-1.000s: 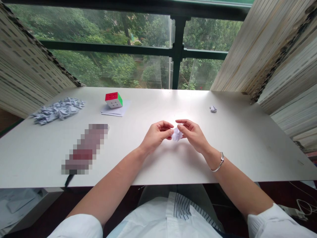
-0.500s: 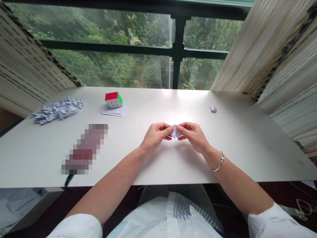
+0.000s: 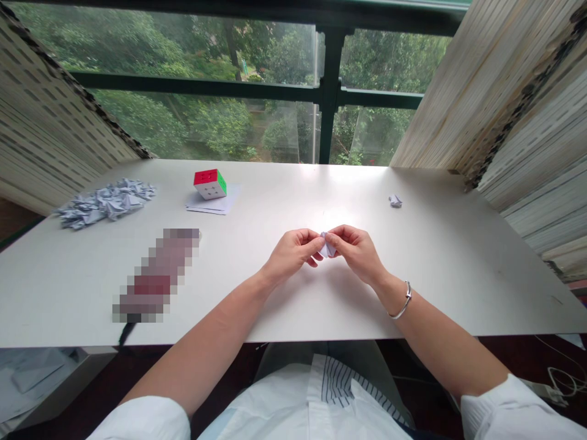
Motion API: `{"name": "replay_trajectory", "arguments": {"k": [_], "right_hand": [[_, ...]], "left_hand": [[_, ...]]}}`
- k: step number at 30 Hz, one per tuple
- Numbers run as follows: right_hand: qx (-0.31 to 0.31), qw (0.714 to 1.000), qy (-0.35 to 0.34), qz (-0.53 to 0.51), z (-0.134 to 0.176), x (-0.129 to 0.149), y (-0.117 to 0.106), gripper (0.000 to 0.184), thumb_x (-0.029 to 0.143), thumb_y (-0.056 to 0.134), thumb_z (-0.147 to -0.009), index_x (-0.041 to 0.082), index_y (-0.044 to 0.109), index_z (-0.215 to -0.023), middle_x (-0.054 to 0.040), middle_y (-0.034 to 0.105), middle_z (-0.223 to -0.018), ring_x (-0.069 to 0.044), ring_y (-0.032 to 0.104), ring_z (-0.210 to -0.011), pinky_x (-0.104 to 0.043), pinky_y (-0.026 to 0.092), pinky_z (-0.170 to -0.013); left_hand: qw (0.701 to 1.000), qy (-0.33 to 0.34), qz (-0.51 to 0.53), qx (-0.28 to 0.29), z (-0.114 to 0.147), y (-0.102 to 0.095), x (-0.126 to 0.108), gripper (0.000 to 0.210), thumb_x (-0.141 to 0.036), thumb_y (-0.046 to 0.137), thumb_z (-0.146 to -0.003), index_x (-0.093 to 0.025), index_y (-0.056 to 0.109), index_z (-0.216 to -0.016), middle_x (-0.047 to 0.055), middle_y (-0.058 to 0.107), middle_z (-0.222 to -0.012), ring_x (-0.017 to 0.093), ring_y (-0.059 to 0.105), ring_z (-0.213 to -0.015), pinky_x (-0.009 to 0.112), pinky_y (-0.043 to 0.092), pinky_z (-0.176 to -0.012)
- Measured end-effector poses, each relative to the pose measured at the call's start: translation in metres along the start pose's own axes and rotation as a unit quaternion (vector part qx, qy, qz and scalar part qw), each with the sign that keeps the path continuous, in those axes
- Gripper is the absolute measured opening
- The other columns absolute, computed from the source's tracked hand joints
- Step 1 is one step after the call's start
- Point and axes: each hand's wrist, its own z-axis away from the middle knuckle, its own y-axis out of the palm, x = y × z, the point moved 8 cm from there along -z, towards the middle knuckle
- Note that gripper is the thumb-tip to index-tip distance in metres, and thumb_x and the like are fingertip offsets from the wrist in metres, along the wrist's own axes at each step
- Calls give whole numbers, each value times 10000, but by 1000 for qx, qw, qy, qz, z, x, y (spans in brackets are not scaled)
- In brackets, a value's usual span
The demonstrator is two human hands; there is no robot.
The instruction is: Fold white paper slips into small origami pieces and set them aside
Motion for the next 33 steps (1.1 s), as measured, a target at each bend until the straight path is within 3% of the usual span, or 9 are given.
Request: {"name": "replay_trajectory", "arguments": {"k": [8,16,27,33], "right_hand": [[-5,1000,-8,14,0,0,-1,240,425,718,-789,185,702,-794,-19,662,-703,-131,586,-643,-284,500,-600],[-11,1000,-8,-2,0,2,-2,254,433,710,-800,181,681,-791,-13,657,-696,-125,594,-633,-280,502,-598],[-15,1000,-14,9,2,2,1,275,451,707,-796,179,672,-783,-15,648,-698,-126,576,-636,-289,494,-609],[-19,1000,-13,-6,2,2,3,298,468,723,-774,177,663,-795,-14,645,-702,-124,578,-634,-282,499,-602]], "left_hand": [[1000,18,21,7,-1,-1,-1,215,-341,699,-794,-131,649,-802,30,649,-752,108,585,-639,215,471,-541],[997,71,-8,-31,2,1,-7,270,-409,654,-835,-140,641,-831,31,627,-762,125,598,-655,222,489,-513],[998,34,-25,-43,3,2,-6,303,-451,664,-799,-160,582,-792,12,598,-686,118,569,-584,195,389,-403],[994,50,-75,-65,4,0,-7,276,-443,619,-829,-176,564,-790,-38,529,-569,76,438,-463,211,337,-442]]}}
